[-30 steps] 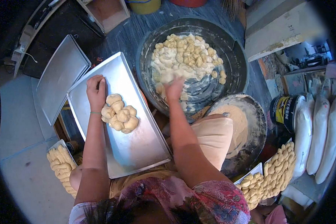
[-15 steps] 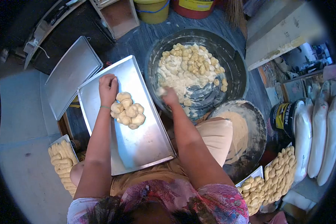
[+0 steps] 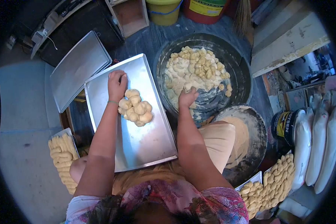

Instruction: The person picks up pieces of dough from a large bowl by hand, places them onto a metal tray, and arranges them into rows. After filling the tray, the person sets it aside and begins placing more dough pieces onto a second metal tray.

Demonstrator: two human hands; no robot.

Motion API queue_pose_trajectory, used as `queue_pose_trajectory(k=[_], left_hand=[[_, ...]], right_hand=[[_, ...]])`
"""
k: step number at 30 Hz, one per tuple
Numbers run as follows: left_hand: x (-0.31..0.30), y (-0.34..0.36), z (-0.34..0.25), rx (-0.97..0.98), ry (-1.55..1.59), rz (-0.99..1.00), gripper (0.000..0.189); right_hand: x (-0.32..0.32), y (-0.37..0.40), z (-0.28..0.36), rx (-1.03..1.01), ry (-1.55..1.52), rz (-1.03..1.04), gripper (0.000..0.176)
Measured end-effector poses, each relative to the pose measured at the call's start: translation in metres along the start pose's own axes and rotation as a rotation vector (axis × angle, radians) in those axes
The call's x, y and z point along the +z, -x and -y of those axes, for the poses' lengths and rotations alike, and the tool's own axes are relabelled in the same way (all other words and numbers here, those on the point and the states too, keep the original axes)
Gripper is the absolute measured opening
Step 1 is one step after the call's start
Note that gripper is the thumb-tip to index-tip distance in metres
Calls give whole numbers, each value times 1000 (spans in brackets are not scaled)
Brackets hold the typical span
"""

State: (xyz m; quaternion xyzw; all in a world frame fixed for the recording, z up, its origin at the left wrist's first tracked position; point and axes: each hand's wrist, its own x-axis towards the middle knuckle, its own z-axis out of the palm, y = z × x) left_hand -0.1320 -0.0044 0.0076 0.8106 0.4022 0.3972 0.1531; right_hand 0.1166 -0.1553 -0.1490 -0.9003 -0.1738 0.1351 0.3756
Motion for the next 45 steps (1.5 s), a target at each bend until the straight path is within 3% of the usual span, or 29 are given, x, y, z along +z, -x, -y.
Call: queue_pose_trajectory(k=[2, 3, 6, 7, 8, 9, 11, 13, 15, 18, 20, 22, 24, 25, 28, 31, 34, 36, 37, 40, 41, 44, 45], left_hand=[[0, 0, -2, -19, 13, 6, 9], [2, -1, -1, -8, 22, 10, 9], [0, 1, 6, 7, 57, 21, 11], [-2, 1, 5, 3, 80, 34, 12], [-5, 0, 5, 0, 104, 41, 13], [-9, 0, 7, -82, 150, 111, 18], [-21, 0, 9, -237, 388, 200, 22], [-38, 3, 3, -403, 588, 230, 28], [-65, 20, -29, -590, 751, 201, 35], [-100, 65, -52, -736, 925, 89, 44], [-115, 103, -54, -822, 1153, -31, 42], [-131, 133, -57, -868, 1059, 30, 46], [-131, 165, -40, -897, 1001, 280, 41], [-131, 175, -41, -854, 999, 262, 41], [-140, 186, -38, -702, 811, 295, 46], [-140, 191, -35, -690, 692, 197, 38], [-139, 184, -21, -794, 655, 142, 23], [-141, 177, -20, -857, 749, 9, 18], [-145, 172, -23, -810, 695, 38, 17], [-162, 161, -34, -903, 697, 262, 17], [-162, 155, -35, -909, 664, 278, 21], [-154, 137, -22, -872, 773, 102, 20], [-148, 127, -14, -799, 686, -26, 16]], right_hand=[[14, 7, -11, -147, 176, 74, 65], [39, 4, -36, -334, 270, 286, 58], [30, -6, -28, -124, -3, 453, 50], [-14, 9, 18, 75, -204, 435, 40], [-9, -3, 9, -71, -208, 333, 37], [-8, -19, -1, -218, -213, 227, 35], [-66, -8, 46, -169, -473, 347, 38], [-135, 39, 116, -162, -786, 555, 37], [-183, 82, 163, -141, -829, 778, 39], [-191, 132, 184, -196, -888, 1135, 40], [-152, 160, 172, -358, -701, 1249, 43], [-119, 189, 165, -894, -277, 1040, 39], [-106, 219, 167, -1030, 118, 878, 36], [-105, 231, 166, -1085, 311, 789, 34], [-111, 225, 181, -1012, 372, 898, 30], [-114, 207, 199, -932, 89, 604, 27], [-92, 182, 190, -1202, 306, 273, 32], [-86, 170, 186, -1166, 332, 427, 35], [-89, 166, 194, -1150, 344, 501, 36], [-96, 149, 216, -808, 168, 822, 37], [-92, 146, 221, -612, -71, 885, 39], [-65, 142, 249, -663, -347, 607, 39], [-52, 144, 261, -767, -444, 505, 41]])
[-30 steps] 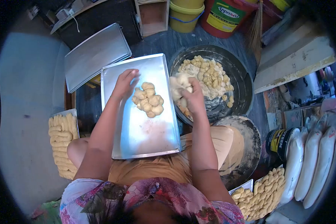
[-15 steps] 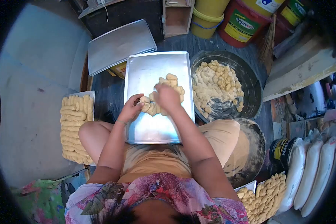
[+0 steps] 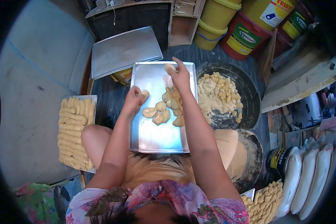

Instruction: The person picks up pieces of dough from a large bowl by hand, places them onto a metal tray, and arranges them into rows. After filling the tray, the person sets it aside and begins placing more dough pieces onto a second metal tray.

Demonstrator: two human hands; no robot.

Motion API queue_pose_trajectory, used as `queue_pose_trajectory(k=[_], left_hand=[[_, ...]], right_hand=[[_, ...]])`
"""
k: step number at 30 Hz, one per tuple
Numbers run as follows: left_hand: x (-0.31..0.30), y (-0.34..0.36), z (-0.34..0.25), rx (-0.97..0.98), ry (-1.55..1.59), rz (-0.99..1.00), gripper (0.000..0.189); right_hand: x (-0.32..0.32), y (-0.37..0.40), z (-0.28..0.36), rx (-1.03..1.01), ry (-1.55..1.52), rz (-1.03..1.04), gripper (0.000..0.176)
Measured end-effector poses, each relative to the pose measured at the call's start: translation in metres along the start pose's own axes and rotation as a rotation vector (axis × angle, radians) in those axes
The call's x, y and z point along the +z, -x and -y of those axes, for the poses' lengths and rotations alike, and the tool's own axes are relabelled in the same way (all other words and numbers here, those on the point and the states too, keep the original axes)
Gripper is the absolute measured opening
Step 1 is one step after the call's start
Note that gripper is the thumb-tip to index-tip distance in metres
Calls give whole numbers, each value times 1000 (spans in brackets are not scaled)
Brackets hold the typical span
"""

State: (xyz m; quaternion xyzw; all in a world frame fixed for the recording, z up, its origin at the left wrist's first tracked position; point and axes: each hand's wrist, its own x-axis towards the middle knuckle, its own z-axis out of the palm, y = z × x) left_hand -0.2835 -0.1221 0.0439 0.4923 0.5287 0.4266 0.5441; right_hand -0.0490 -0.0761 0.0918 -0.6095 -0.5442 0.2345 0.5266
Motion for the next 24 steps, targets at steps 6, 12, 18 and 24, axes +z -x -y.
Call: queue_pose_trajectory(k=[6, 12, 18, 24], left_hand=[[18, -78, -14, 483, -466, -306, 36], [13, -98, 29, 559, -805, -271, 30], [15, -113, 18, 568, -787, -247, 29], [37, -92, -7, 666, -1007, -378, 30]], right_hand=[[73, -3, -5, -246, 496, 55, 49], [34, -13, -18, -82, 561, 317, 51], [-32, -15, -55, 68, 431, 805, 35], [-6, -39, -48, 151, 80, 162, 24]])
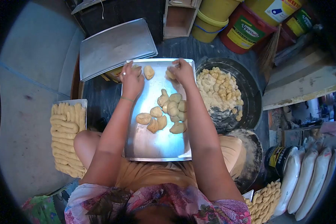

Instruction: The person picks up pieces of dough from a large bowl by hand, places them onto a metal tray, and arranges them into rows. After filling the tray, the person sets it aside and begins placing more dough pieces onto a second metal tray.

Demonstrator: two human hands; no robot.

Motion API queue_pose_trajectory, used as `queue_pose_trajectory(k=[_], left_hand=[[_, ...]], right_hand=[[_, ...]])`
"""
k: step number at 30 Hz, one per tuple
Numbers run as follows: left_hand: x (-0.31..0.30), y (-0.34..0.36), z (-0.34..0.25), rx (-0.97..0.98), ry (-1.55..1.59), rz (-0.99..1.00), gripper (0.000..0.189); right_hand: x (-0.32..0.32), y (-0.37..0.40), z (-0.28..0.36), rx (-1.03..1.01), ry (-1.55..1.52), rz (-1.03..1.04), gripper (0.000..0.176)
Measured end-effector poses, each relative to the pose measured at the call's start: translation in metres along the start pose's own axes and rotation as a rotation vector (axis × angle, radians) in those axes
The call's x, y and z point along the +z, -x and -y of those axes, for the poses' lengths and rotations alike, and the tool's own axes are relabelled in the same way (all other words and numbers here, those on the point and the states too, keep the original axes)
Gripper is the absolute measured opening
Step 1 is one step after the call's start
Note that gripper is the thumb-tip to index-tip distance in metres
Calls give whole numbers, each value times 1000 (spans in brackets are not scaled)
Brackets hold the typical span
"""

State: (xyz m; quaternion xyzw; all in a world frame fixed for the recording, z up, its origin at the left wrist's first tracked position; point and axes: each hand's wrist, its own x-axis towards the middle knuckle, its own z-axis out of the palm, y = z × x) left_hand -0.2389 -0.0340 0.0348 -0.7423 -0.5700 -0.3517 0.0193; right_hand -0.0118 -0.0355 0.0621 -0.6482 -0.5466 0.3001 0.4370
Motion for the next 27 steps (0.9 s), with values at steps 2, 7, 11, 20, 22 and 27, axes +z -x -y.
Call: queue_pose_trajectory(k=[2, 7, 11, 20, 22, 27], left_hand=[[0, 1, -10, 67, 36, 80, 32], [28, -3, -8, 107, -120, 140, 31], [43, -12, 1, 163, -100, 96, 30], [34, -19, -51, 128, 36, 123, 34], [40, -21, -59, 170, 67, 218, 33], [53, -33, -56, 192, 57, 438, 29]], right_hand=[[17, -12, 8, -103, -4, -181, 26], [47, -12, -4, -197, 333, -16, 25], [3, 10, 11, -105, 451, 66, 37], [-41, 34, -25, 127, -33, 291, 17], [-31, 14, -32, -6, -86, 36, 13], [-12, 9, -31, -191, 442, -84, 28]])
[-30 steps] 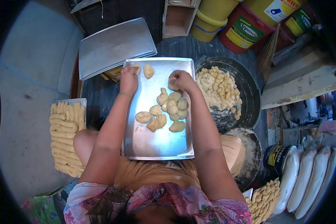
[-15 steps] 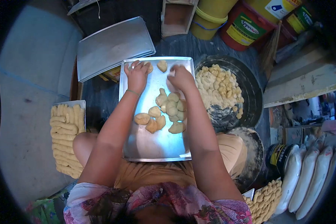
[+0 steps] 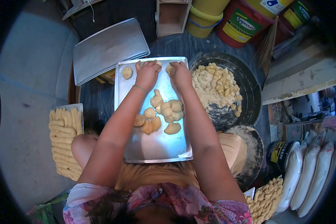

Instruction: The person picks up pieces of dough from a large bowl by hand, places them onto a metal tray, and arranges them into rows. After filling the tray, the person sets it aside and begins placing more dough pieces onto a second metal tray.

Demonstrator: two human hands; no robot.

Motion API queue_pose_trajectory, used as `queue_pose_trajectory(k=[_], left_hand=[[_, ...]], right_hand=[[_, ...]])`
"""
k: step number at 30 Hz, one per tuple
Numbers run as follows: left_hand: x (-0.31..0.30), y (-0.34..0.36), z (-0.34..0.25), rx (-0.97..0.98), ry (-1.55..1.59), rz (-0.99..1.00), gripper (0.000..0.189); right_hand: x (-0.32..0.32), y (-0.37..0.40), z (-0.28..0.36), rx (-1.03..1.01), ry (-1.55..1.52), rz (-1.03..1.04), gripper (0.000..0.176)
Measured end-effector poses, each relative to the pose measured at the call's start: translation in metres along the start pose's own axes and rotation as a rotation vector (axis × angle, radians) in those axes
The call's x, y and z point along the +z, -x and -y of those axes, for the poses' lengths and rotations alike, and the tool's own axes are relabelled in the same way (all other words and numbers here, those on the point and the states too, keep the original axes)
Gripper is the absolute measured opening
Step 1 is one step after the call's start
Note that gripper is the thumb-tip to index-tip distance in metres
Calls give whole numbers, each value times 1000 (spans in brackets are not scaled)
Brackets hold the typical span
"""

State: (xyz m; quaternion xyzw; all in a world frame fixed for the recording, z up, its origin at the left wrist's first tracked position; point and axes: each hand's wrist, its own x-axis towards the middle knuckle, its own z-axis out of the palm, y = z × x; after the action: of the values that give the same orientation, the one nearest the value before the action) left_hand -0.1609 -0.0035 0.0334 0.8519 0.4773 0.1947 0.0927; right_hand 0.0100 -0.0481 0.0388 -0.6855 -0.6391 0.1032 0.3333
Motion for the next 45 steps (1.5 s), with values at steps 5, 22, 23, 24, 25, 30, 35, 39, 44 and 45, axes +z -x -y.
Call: queue_pose_trajectory(k=[5, 22, 23, 24, 25, 30, 35, 39, 44, 45], left_hand=[[5, 7, 5, 44, 5, -81, 31], [-4, 30, 35, -211, -143, -202, 38], [-9, 30, 32, -211, -121, -221, 40], [-13, 31, 29, -213, -100, -241, 41], [-18, 33, 26, -215, -80, -261, 43], [-27, 54, 46, -481, 28, -406, 48], [-19, 49, 65, -442, 166, -403, 43], [-16, 43, 67, -429, 114, -418, 41], [-62, 79, 35, -503, 268, -394, 34], [-73, 92, 33, -590, 431, -291, 33]], right_hand=[[-12, 4, 8, -55, 137, 98, 43], [10, -4, 4, 16, 156, -4, 45], [6, -4, 6, 6, 194, 5, 46], [1, -1, 9, -6, 185, -34, 48], [-7, 6, 17, -20, 175, -74, 50], [-28, 47, 37, -46, -87, 418, 58], [-27, 64, 59, -73, -15, 690, 50], [-21, 61, 66, -55, -8, 720, 39], [-20, 60, 65, -55, -87, 652, 34], [-20, 59, 64, -57, -124, 637, 33]])
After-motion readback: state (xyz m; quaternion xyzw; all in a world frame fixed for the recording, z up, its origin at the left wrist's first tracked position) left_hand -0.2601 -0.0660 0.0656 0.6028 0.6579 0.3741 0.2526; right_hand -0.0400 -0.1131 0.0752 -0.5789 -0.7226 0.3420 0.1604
